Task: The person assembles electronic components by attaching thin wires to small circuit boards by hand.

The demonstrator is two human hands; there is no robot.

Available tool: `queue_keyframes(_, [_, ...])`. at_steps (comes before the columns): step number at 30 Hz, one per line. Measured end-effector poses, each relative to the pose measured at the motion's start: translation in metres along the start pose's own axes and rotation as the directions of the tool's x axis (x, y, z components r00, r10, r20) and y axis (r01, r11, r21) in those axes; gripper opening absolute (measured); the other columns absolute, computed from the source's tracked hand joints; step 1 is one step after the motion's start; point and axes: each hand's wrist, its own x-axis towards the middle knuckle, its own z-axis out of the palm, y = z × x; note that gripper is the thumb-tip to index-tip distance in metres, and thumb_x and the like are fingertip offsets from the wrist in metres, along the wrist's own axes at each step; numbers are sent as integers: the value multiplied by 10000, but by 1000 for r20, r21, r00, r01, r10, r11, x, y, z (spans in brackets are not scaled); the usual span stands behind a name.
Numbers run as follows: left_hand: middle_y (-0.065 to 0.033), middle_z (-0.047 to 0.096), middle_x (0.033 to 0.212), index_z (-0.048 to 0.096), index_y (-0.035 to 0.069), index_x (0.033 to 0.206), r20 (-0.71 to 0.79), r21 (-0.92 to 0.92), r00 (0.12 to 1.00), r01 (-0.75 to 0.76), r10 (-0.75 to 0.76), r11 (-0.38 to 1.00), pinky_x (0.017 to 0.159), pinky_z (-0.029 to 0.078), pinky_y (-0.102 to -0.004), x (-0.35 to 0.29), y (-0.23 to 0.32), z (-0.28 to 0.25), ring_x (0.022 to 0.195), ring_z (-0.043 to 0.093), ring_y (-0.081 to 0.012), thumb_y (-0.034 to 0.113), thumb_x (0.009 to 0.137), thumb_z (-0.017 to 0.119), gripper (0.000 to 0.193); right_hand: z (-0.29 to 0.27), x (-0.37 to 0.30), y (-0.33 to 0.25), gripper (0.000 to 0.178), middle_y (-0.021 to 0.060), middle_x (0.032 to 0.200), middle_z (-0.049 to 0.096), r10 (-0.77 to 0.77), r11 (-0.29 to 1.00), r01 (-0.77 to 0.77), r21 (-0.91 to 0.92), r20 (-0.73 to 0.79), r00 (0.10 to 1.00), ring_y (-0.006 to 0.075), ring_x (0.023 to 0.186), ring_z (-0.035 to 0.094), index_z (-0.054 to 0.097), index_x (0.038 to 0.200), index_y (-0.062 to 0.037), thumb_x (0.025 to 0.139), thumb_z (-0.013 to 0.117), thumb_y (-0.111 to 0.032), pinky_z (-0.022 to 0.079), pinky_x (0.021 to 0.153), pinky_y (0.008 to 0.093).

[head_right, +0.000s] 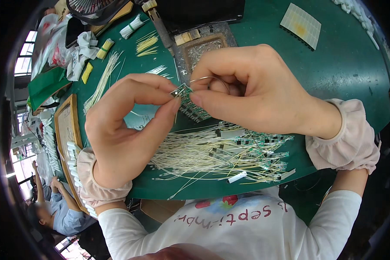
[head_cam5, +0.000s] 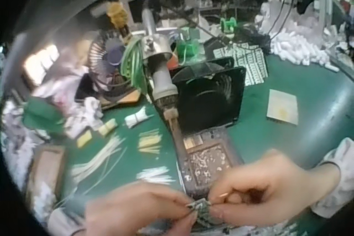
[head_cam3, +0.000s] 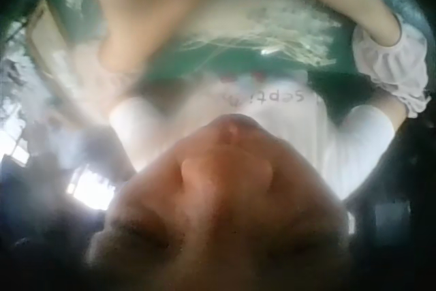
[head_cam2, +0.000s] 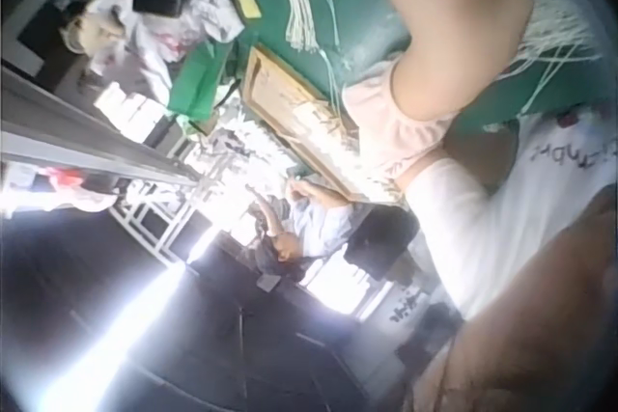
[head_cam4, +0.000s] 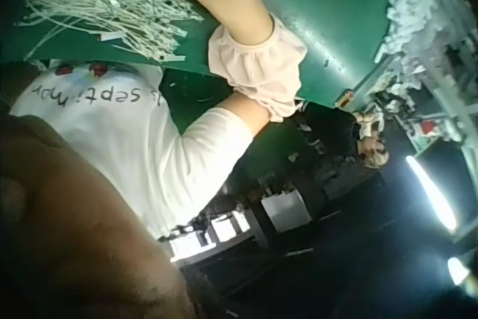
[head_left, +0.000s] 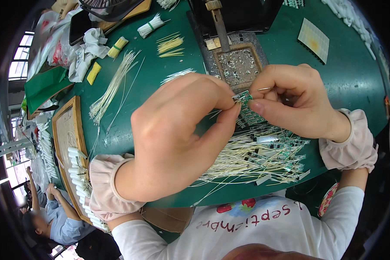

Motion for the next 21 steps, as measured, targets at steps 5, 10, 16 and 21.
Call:
queue_keyframes(5, [-85, 620, 854, 627, -22, 817, -66, -3, 995, 81, -81, 997, 708, 463, -249, 1, 10, -6, 760, 586, -147, -74, 701, 690, 142, -1, -2, -3, 71, -31, 571, 465, -65, 998, 65, 15, 3, 998, 11, 485, 370, 570, 789, 10, 796, 641, 7, 256, 432, 197])
queue_keyframes(10, [-85, 600, 822, 629, -26, 806, 202, -165, 974, 140, -105, 976, 658, 440, -254, 4, 1, -12, 738, 560, -149, -55, 712, 689, 115, -5, -3, -6, 78, -24, 574, 471, -92, 996, 93, -18, 27, 995, 14, 477, 376, 561, 756, 7, 780, 634, 20, 243, 420, 206])
queue_keyframes(16, [-87, 592, 769, 623, -22, 779, 92, 31, 995, -48, 45, 998, 624, 441, -272, 3, 9, -8, 702, 568, -186, -57, 702, 672, 98, -12, -3, -18, 95, -29, 601, 490, -65, 996, 69, -60, 66, 996, 0, 482, 394, 541, 737, -11, 779, 619, 22, 248, 417, 196])
queue_keyframes(21, [-94, 593, 748, 625, 17, 767, 332, 34, 940, -93, 77, 995, 605, 459, -321, -18, 20, -1, 685, 575, -247, 11, 695, 697, 103, -35, 6, -27, 106, -77, 591, 453, 253, 964, -251, -91, 9, 967, -26, 529, 375, 536, 750, -24, 814, 621, -22, 267, 462, 170])
